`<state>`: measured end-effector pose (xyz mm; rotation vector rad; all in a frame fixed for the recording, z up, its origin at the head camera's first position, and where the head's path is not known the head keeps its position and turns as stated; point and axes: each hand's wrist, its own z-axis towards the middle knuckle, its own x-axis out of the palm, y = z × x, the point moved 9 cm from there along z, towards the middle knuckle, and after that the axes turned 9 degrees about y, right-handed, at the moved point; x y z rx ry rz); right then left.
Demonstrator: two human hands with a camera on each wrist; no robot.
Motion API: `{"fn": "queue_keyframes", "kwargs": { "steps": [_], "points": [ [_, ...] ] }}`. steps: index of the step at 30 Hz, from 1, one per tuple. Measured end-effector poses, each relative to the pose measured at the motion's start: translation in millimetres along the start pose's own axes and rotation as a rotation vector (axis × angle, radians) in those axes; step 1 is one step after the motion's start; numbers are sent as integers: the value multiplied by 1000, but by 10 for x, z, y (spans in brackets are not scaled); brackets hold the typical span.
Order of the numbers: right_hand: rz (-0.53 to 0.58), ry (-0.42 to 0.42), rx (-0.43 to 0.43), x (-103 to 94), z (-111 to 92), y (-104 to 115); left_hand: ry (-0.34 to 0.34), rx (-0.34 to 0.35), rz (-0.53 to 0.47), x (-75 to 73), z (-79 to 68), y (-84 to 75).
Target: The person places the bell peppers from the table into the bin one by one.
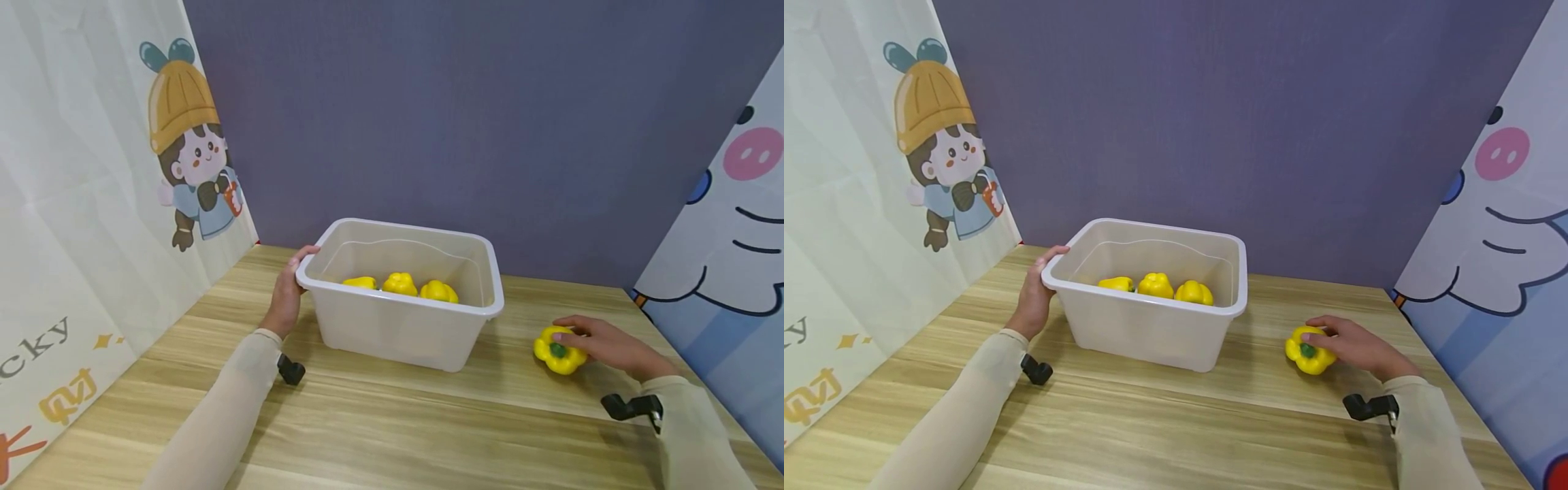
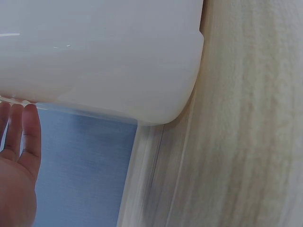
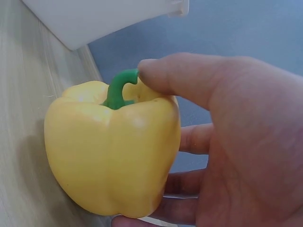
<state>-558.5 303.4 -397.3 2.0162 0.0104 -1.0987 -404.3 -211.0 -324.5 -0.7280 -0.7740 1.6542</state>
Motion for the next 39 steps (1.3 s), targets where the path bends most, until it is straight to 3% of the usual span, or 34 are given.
{"fn": "queue_keyframes", "kwargs": {
  "steps": [15, 39],
  "points": [
    [27, 17, -4, 21, 11, -16, -3, -6, 8, 0, -5, -8],
    [-47, -73, -33, -20, 40, 59, -9, -11, 8, 5, -8, -8]
  ]
}}
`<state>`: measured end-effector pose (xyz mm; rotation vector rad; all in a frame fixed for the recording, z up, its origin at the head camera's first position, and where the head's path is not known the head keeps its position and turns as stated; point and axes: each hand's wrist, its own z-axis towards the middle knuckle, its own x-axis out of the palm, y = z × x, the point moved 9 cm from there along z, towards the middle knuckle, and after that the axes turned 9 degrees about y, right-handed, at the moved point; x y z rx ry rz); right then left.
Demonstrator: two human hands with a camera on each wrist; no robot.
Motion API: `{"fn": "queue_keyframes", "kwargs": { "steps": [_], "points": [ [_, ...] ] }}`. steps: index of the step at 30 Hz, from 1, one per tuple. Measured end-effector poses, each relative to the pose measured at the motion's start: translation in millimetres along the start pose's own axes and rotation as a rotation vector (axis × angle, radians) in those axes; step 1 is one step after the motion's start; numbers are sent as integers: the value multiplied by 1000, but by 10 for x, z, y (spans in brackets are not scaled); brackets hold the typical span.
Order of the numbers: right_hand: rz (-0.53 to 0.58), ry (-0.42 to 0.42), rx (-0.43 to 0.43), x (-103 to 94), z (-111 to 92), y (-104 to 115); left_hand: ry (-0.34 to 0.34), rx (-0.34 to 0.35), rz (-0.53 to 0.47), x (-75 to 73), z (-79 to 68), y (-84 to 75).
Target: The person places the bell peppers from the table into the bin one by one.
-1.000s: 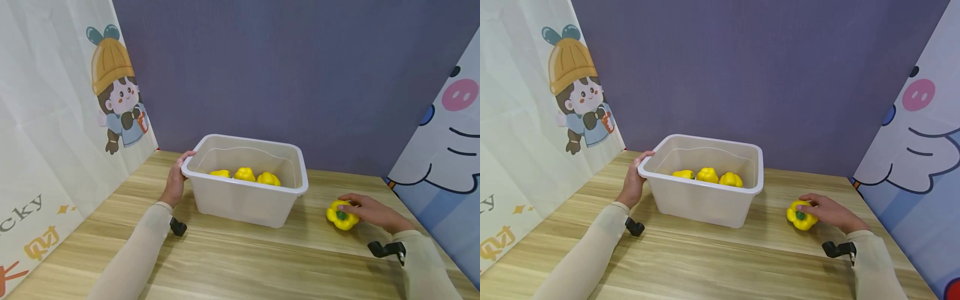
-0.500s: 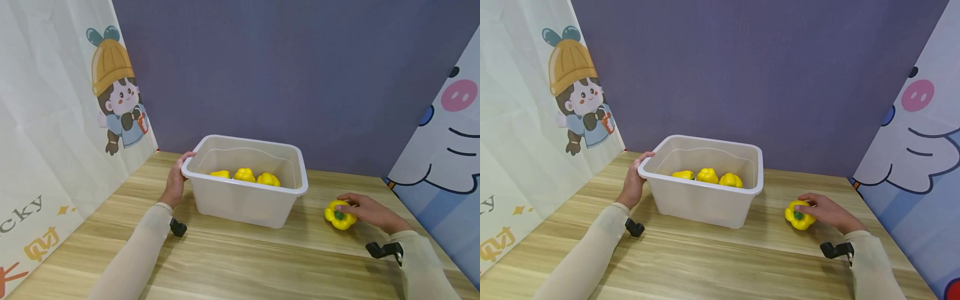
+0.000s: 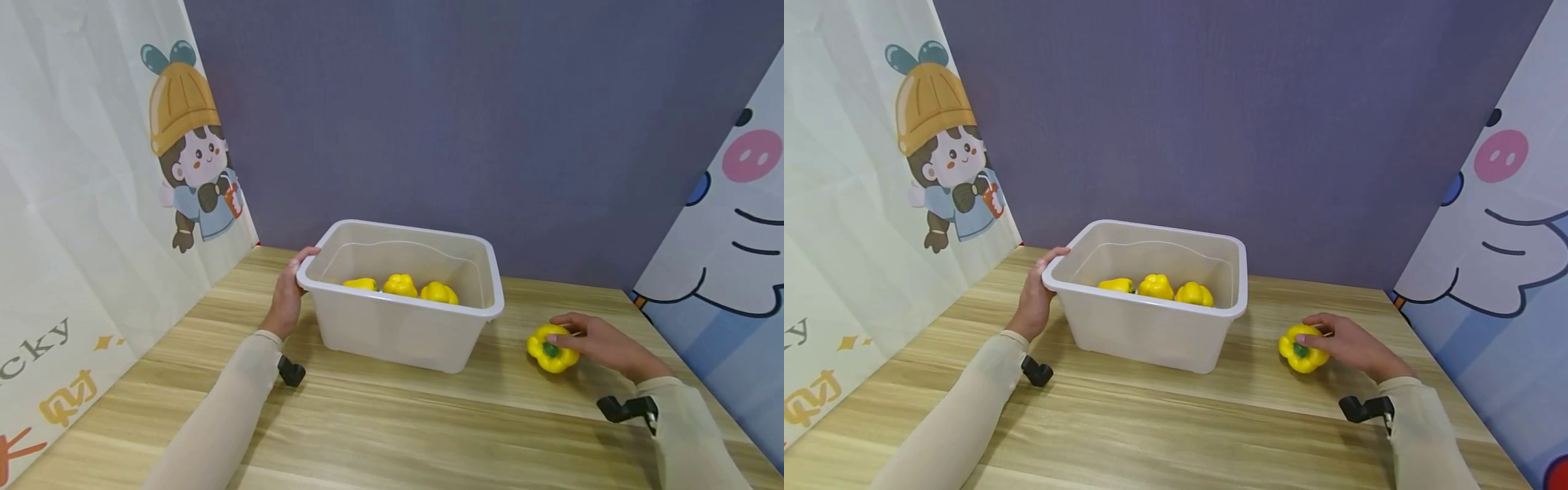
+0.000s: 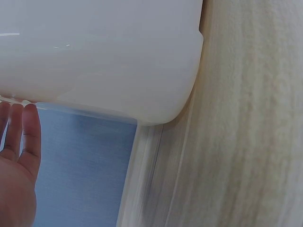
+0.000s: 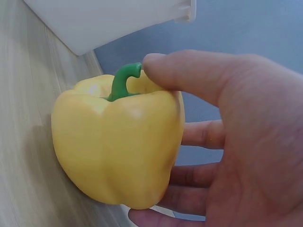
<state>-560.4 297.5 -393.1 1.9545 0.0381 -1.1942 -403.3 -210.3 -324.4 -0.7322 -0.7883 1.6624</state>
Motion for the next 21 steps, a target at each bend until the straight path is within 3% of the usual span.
{"fn": "queue_keyframes", "kwargs": {
  "steps": [21],
  "points": [
    [16, -67, -15, -73, -7, 51, 12, 6, 23, -3, 12, -11]
  ]
}}
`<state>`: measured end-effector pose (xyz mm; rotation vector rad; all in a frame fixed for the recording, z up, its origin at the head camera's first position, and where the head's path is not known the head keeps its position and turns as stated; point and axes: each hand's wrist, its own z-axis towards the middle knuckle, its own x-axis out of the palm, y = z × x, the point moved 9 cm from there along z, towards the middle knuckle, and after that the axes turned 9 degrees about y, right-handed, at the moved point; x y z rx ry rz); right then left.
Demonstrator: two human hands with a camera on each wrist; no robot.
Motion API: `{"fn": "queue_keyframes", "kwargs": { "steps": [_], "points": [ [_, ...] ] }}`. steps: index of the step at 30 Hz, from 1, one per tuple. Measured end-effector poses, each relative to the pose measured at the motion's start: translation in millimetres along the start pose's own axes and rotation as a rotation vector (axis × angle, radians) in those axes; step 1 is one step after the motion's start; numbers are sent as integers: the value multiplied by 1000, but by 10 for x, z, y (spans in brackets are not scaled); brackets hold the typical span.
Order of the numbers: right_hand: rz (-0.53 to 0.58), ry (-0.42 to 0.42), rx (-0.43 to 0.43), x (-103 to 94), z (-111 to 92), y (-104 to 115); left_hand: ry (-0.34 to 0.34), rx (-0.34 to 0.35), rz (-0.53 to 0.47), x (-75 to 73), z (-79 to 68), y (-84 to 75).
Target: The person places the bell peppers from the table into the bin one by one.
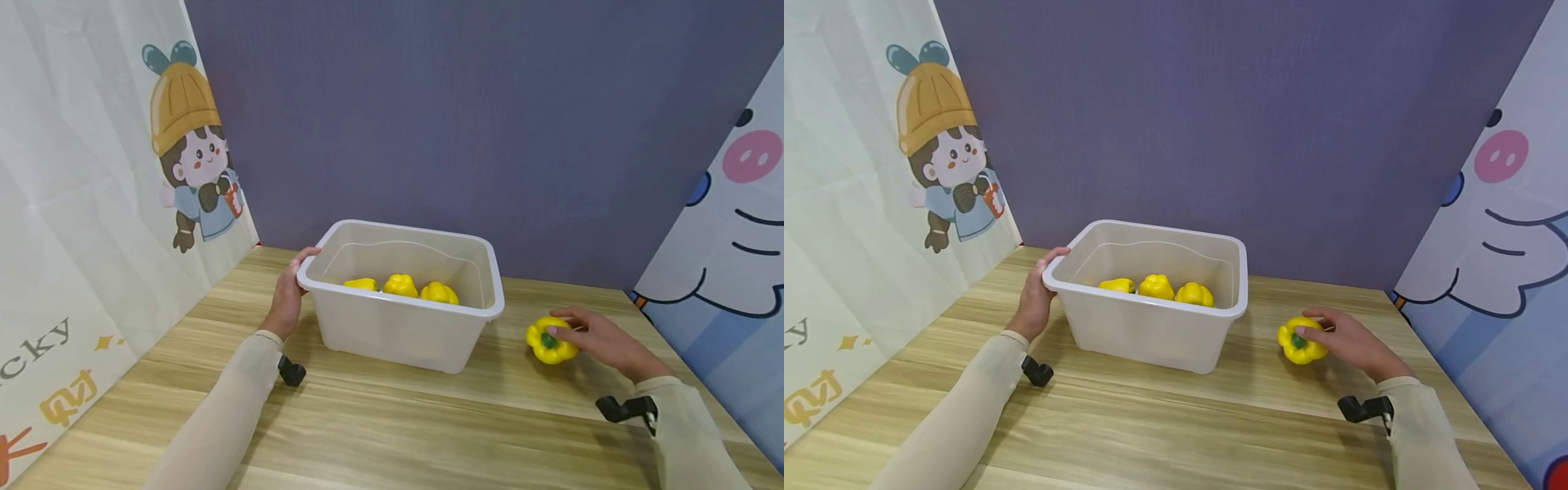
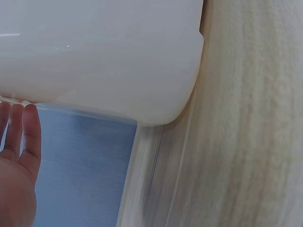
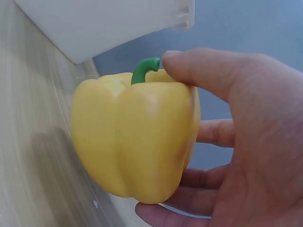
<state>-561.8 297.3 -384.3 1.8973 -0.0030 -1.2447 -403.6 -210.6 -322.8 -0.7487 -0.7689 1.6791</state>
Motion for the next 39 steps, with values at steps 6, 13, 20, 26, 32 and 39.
{"fn": "queue_keyframes", "kwargs": {
  "steps": [6, 13, 20, 26, 32, 39],
  "points": [
    [20, -5, -7, -14, -10, 57, -7, -14, 13, -14, -9, 9],
    [53, 4, -3, 1, -9, 73, -6, -14, 14, -16, -10, 10],
    [63, -1, -8, 2, -8, 66, -8, -11, 7, -17, -2, 17],
    [53, -15, -33, -8, -24, 114, -14, -32, 10, -20, -4, 36],
    [46, -20, -38, -8, -32, 148, -8, -33, 11, -7, -10, 19],
    [40, -25, -43, -4, -23, 166, -4, -30, 11, 0, -8, 14]
  ]
}}
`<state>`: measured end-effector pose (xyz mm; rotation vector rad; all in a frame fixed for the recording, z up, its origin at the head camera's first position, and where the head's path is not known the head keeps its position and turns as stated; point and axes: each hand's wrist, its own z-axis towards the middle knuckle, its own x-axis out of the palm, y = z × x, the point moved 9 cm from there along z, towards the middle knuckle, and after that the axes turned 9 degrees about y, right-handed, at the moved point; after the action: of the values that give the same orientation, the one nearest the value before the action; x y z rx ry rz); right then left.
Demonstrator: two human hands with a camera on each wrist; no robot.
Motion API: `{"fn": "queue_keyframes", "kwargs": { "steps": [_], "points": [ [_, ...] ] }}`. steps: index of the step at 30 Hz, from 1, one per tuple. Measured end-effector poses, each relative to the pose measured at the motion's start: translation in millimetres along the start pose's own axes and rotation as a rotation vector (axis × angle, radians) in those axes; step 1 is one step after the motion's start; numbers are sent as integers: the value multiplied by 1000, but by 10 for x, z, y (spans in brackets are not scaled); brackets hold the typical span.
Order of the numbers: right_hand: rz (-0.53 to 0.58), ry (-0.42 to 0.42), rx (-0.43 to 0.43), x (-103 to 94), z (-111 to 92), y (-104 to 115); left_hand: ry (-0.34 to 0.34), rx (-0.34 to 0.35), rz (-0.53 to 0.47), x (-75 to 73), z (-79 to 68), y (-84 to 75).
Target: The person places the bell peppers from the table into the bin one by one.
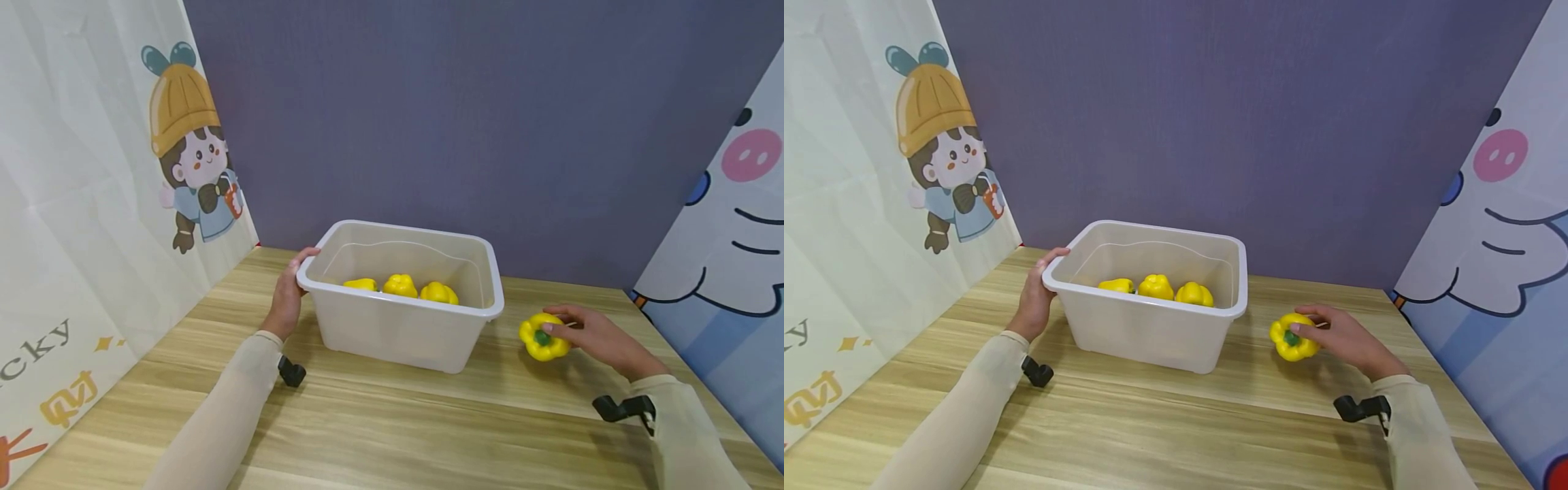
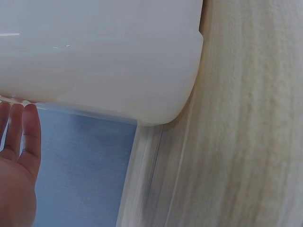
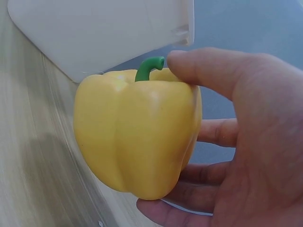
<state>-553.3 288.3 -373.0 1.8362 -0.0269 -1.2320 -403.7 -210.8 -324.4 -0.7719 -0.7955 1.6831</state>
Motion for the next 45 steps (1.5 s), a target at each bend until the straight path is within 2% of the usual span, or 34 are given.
{"fn": "queue_keyframes", "kwargs": {
  "steps": [45],
  "points": [
    [61, 6, -1, 66, 13, 65, 2, 8, 0, -8, 5, 5]
  ]
}}
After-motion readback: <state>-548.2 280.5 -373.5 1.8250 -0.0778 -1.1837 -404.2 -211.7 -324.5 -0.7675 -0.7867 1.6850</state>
